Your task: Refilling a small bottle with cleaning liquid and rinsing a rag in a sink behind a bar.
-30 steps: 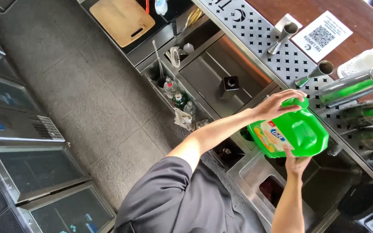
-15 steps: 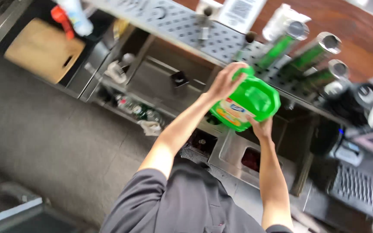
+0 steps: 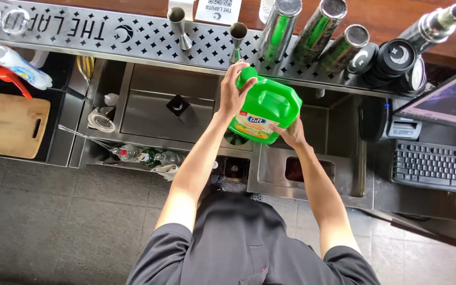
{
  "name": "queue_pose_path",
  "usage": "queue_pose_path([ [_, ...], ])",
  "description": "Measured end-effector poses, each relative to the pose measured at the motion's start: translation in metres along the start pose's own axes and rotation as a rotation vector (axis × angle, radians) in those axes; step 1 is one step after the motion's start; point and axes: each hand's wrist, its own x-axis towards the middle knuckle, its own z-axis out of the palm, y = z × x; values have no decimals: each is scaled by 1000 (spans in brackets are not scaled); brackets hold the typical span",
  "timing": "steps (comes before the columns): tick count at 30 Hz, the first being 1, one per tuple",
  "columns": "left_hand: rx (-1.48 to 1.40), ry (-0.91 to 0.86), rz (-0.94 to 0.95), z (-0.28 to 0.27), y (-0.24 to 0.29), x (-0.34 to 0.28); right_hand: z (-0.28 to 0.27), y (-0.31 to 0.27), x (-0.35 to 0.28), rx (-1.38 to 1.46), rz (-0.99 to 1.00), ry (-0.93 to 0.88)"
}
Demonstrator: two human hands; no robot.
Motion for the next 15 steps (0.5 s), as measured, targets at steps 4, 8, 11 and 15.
queue_pose_path([
  [4,-157,13,-69,-5,17,-14,6,0,-13,-5,15,-30],
  [8,-143,91,-53,-15,14,-44,19,-1,-29,-152,-136,34],
  [11,-242,115,-59,-21,9,-51,23,-1,-29,-233,-134,58],
  [15,40,80,32,-24,22,-39,18,-3,-27,-138,-6,-1],
])
